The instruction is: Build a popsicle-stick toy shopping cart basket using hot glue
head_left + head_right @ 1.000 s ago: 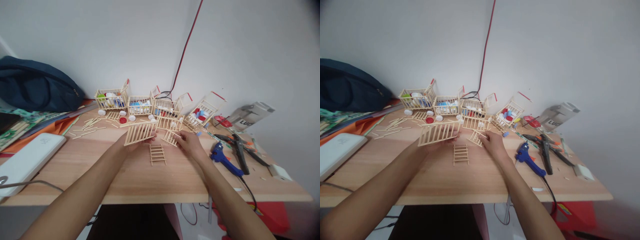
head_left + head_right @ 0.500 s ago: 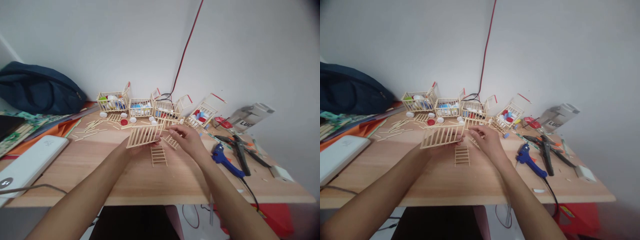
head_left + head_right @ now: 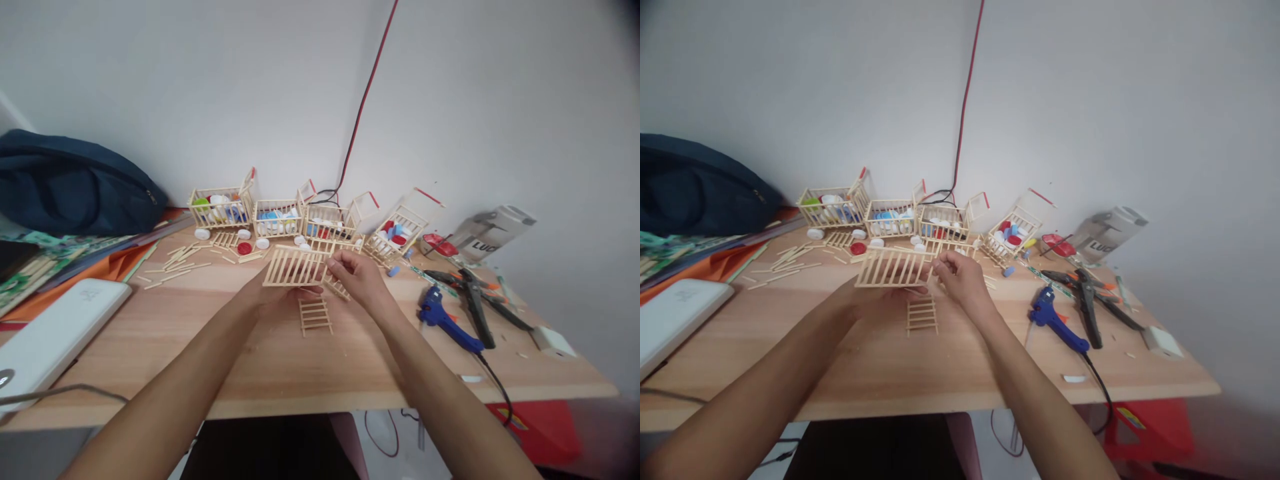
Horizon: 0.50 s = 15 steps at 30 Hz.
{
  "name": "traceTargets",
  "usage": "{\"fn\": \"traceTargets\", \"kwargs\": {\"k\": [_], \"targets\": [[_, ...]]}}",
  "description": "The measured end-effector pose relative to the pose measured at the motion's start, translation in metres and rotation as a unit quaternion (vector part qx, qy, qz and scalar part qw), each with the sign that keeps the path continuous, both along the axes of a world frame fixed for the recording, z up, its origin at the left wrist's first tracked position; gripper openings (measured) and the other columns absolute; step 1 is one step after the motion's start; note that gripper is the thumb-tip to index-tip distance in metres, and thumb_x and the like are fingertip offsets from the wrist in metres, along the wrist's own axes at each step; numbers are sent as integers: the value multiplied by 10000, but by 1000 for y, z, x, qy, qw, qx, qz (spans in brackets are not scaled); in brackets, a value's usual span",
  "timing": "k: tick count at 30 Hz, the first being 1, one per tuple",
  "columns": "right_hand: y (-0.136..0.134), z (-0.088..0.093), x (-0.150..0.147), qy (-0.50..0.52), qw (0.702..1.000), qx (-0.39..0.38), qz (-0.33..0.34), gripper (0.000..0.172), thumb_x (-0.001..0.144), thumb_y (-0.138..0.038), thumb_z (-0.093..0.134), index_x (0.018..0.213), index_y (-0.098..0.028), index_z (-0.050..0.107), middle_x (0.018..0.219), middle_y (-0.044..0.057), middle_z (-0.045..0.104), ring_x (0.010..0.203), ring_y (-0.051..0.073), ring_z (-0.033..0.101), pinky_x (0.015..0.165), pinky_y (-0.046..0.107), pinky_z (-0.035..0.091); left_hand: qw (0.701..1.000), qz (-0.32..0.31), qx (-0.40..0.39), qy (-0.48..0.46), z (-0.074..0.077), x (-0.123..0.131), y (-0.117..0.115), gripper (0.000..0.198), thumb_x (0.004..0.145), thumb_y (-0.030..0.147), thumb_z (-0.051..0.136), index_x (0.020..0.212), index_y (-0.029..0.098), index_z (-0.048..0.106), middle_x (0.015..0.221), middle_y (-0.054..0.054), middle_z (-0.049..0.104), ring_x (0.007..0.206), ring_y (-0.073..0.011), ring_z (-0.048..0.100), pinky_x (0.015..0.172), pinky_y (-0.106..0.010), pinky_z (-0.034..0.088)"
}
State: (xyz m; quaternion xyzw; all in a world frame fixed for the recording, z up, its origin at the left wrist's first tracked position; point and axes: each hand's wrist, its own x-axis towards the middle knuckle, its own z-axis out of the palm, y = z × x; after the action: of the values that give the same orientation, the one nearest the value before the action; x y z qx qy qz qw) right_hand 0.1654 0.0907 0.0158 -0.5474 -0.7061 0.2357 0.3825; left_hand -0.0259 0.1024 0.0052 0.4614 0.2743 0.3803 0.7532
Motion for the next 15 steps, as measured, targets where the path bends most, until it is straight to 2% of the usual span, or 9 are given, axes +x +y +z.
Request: {"fn": "traceTargets", "kwargs": {"k": [6, 9, 13, 15], "targets": [[2, -3, 9, 19, 1000, 8, -18, 291, 859, -406, 492, 652, -202, 510, 603, -18, 523, 572, 125, 478, 570, 239, 357, 996, -5, 69, 60, 3, -4, -4, 403, 606, 203, 850, 984, 169, 715, 1055, -80, 733, 903, -223, 707, 820, -344, 568], [3, -5, 11, 24, 999, 12, -30, 290, 859, -409, 496, 657, -202, 517, 610, -11, 549, 578, 127, 495, 576, 239, 376, 990, 3, 102, 95, 2, 0, -9, 432, 666, 210, 813, 1081, 178, 697, 1106, -87, 726, 1002, -254, 691, 877, -368, 553], [6, -8, 12, 20, 999, 14, -33, 297, 871, -401, 492, 659, -198, 538, 627, -2, 591, 587, 128, 521, 585, 239, 397, 978, 69, 150, 128, -1, 11, -16, 366, 756, 327, 755, 1086, 178, 706, 1088, -79, 736, 1019, -252, 681, 902, -361, 545], [6, -6, 14, 11, 999, 14, -28, 282, 878, -377, 486, 692, -188, 584, 653, 9, 623, 607, 134, 549, 596, 243, 410, 974, 101, 137, 149, -2, 16, -17, 346, 759, 367, 750, 1042, 170, 721, 1020, -77, 752, 969, -248, 695, 880, -365, 559]]}}
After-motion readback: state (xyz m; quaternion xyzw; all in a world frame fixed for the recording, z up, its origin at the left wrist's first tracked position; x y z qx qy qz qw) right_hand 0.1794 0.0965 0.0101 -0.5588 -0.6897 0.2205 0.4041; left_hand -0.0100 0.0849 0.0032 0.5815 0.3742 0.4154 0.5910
